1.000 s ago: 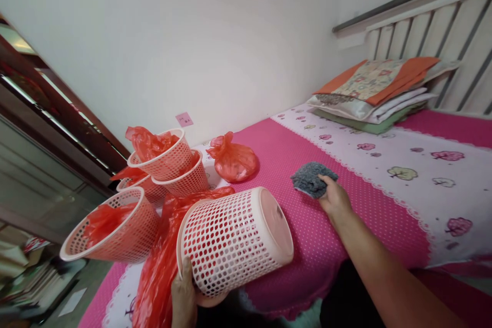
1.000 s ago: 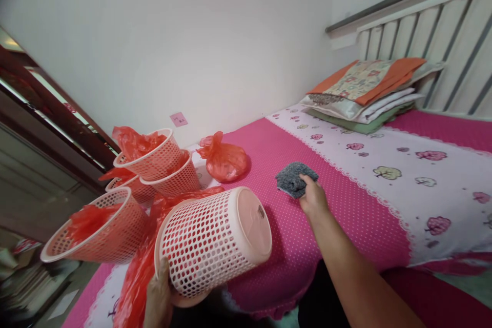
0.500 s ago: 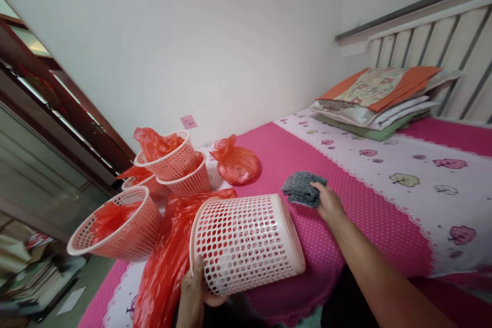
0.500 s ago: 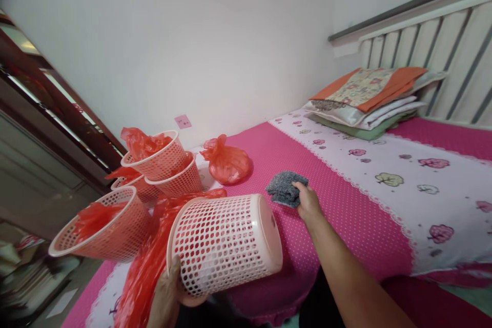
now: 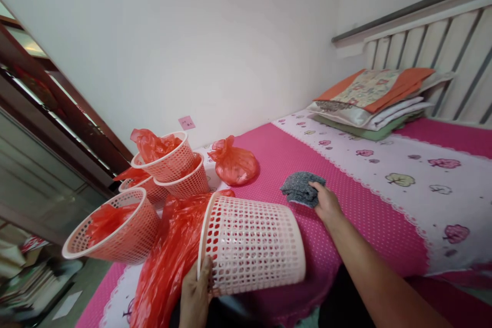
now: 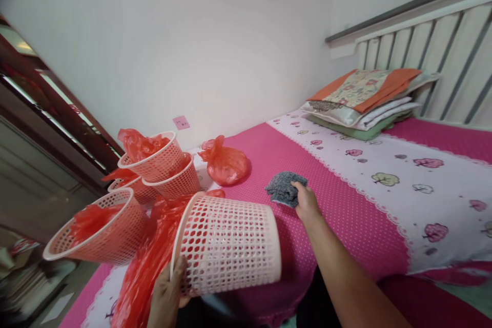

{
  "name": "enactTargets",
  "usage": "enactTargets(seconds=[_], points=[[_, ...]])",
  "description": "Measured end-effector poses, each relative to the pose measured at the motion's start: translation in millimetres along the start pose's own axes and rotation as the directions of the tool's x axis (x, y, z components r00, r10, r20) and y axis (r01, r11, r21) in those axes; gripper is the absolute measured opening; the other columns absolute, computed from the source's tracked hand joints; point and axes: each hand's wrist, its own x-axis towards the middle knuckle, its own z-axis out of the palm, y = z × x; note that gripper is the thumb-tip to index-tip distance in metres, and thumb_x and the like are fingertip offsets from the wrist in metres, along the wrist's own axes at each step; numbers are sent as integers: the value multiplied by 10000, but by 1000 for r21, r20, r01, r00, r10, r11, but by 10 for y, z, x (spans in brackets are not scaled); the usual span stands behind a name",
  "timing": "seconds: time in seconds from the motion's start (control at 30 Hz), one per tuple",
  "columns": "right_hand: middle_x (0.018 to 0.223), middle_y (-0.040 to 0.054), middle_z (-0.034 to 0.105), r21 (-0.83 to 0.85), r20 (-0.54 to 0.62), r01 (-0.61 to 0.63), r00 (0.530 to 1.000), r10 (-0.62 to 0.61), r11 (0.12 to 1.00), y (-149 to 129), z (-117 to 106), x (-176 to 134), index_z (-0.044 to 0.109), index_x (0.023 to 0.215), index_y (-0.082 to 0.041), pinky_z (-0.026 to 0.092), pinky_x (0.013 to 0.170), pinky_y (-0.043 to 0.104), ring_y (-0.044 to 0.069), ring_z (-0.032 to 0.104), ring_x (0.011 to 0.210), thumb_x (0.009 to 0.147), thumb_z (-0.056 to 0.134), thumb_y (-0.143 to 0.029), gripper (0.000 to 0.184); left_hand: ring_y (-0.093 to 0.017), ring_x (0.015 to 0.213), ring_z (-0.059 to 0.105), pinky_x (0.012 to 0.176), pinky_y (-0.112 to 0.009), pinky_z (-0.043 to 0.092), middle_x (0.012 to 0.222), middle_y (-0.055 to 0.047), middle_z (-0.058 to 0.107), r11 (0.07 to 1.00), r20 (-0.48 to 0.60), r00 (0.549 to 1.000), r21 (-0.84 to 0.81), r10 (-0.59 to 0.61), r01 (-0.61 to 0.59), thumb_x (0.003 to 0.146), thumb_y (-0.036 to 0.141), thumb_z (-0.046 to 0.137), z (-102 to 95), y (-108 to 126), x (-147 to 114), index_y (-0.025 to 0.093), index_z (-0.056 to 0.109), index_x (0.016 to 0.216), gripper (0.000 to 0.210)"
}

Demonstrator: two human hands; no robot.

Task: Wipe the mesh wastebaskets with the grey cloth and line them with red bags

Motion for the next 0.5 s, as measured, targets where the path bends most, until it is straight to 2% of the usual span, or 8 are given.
enactTargets(seconds=[0.07,0.1,0.17,0.23,0.27,0.33,0.4,0.5], points=[[740,38,807,-7,11,-1,1000,1,1000,-1,0,-8,740,854,-165,646,532,274,210,765,605,651,765,-136,207,-273,652,732,567,-352,608,711,-69,767,974,-27,983,143,180,-175,755,787,723,-79,39,64,183,758,789,606],[742,40,807,-11,17,-2,1000,2,1000,-3,0,-15,741,852,-165,643,534,266,207,765,608,652,764,-134,203,-281,687,752,592,-352,616,738,-76,786,929,-11,955,236,296,-285,801,765,691,-113,68,103,191,774,804,580],[744,41,808,-18,30,-2,1000,2,1000,-8,3,-34,742,847,-165,641,538,257,203,764,606,651,764,-131,200,-278,737,773,639,-353,617,806,-78,818,745,106,843,418,528,-519,913,666,617,-146,141,182,217,804,885,487],[744,39,808,-24,37,-1,999,2,1000,-9,9,-56,743,847,-167,645,541,269,206,762,601,647,770,-137,205,-256,740,764,674,-358,592,837,-63,822,456,316,686,559,655,-693,1001,490,560,-104,227,249,246,804,940,351],[741,39,808,-27,38,-1,999,2,1000,-7,13,-66,743,849,-167,649,540,279,212,761,597,645,775,-143,208,-249,743,754,692,-366,572,838,-55,816,300,424,620,609,659,-735,1020,392,547,-52,265,274,250,796,947,296],[725,40,803,-36,34,0,999,1,999,0,23,-82,742,843,-166,651,535,292,219,758,585,643,781,-150,204,-249,780,744,743,-388,536,844,-40,805,45,601,562,659,568,-751,1009,221,563,101,311,304,240,771,957,216],[710,43,800,-44,26,2,1000,-1,999,10,33,-90,745,838,-161,649,526,292,221,756,575,645,775,-150,196,-256,826,741,786,-398,513,850,-33,798,-107,703,567,663,429,-741,972,139,615,283,303,308,221,742,929,157],[717,48,805,-50,20,3,1000,-2,999,26,40,-85,756,846,-157,647,517,289,226,761,582,647,767,-152,200,-251,801,731,758,-389,480,821,-26,780,-201,767,588,637,257,-744,948,124,655,505,214,289,213,711,881,125]])
